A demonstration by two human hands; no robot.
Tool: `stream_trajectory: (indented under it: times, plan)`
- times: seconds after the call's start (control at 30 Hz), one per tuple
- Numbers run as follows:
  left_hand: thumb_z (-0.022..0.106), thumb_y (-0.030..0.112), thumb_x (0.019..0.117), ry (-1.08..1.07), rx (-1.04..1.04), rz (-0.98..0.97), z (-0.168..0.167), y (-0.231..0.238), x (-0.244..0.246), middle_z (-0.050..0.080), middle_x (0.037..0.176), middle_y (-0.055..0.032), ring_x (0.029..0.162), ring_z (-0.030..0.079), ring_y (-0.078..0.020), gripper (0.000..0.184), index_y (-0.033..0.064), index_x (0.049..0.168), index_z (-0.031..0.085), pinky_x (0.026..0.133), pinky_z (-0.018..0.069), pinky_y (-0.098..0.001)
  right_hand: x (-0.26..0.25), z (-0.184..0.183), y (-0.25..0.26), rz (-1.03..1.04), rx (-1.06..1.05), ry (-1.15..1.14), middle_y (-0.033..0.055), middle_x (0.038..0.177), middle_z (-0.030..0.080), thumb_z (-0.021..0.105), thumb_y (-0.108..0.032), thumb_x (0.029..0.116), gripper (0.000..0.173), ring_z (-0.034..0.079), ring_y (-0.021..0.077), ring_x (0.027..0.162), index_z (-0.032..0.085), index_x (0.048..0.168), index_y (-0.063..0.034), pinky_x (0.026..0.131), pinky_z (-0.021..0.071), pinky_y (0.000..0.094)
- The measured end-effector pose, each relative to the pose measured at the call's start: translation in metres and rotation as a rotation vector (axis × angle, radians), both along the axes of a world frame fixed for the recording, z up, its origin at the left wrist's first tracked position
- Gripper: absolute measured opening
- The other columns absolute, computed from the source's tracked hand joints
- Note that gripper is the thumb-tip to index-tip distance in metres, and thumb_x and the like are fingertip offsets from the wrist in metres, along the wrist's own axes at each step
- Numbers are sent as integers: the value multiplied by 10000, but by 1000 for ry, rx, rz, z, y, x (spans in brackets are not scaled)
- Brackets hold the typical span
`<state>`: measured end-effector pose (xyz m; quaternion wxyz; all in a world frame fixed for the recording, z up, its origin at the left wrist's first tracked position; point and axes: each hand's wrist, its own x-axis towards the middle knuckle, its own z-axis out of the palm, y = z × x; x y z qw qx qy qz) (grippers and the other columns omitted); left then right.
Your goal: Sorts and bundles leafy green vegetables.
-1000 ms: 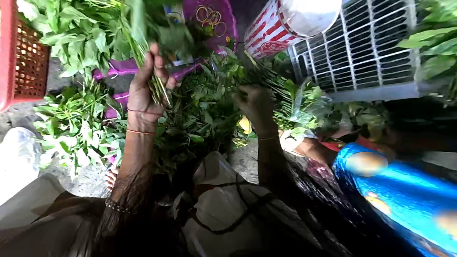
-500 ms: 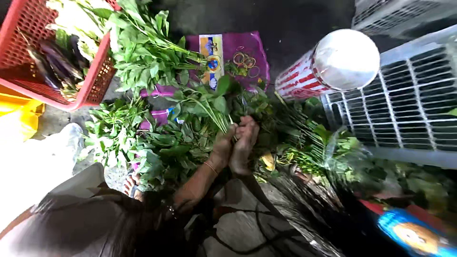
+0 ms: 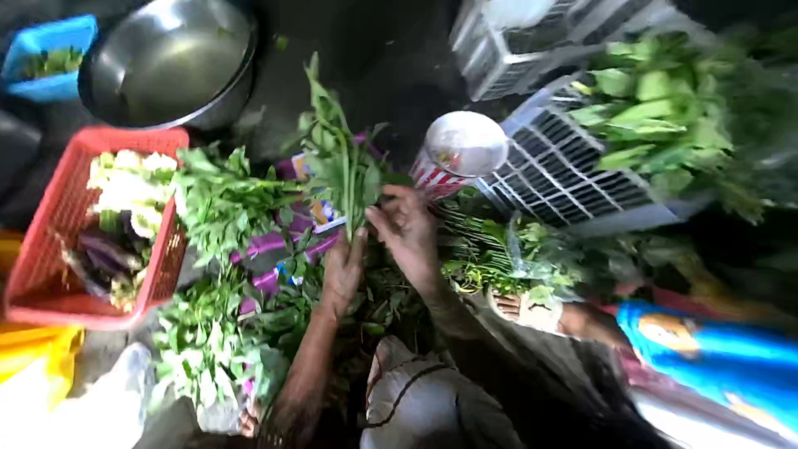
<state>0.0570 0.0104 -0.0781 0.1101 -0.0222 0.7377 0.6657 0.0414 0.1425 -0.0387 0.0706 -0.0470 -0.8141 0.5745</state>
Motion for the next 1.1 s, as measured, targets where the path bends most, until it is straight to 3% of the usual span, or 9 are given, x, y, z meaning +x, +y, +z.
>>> stream_trajectory:
  times: [0.13,0.27,0.4,0.5,0.6,0.7,0.8,0.93,1.1]
  plan:
    - [316,266,1105,26,227,26,38,10,-11,456,627,84,493,414,-6,398,-17,1174,587,464,388,-181,-4,16,7,-77,-251,30,40,806,670,648,-125,984,212,608,92,587,613,1154,-4,541,542,260]
    - [304,192,1118,-34,412,222,55,9,-17,446,596,70,456,403,-12,321,1,1077,558,432,379,-175,16,17,5,78,-74,230,47,895,683,647,-116,947,226,622,30,713,649,1089,60,633,538,205]
    - [359,238,1121,52,-229,158,51,-11,-19,684,835,-78,741,672,-170,386,-47,1210,604,743,566,-367,43,18,16,184,395,187,141,876,709,651,-118,872,204,673,193,722,709,991,37,646,572,352]
    - [378,297,1122,15,-591,44,69,-18,-15,735,968,-190,934,729,-359,439,-26,1359,559,880,556,-550,40,20,45,240,707,-174,280,1324,612,686,-187,927,379,576,445,1250,676,1233,35,1049,453,595]
    - [472,270,1088,180,-770,30,86,-10,-6,740,915,-205,856,734,-413,368,6,1304,611,767,563,-562,37,34,46,265,418,-199,198,1458,555,602,-328,996,504,518,305,1368,608,1373,6,1120,440,474]
    - [522,233,1055,303,-820,-17,94,0,3,746,880,-177,795,737,-393,325,50,1294,644,697,567,-539,21,66,16,273,-89,-321,101,1299,659,468,-458,1029,575,653,205,1172,548,1410,-35,919,586,434]
    - [461,385,1082,255,-790,-137,105,11,12,744,921,-191,852,733,-405,460,74,1395,591,742,560,-553,-8,82,-3,126,-326,-349,56,1027,728,485,-279,1071,312,687,141,879,657,1204,-55,743,572,315]
    - [349,454,1104,206,-457,-235,107,7,17,729,967,-205,925,722,-380,561,12,1375,565,833,551,-557,-20,83,5,239,-468,-256,26,968,728,383,-260,1077,348,696,139,884,694,1062,-105,804,596,343]
    - [341,211,1118,-125,716,-473,103,-7,11,595,828,17,702,602,-65,310,22,1211,569,663,560,-251,-13,61,17,552,-821,-17,-6,1144,728,440,-495,1049,417,674,214,1163,742,957,-222,998,557,518]
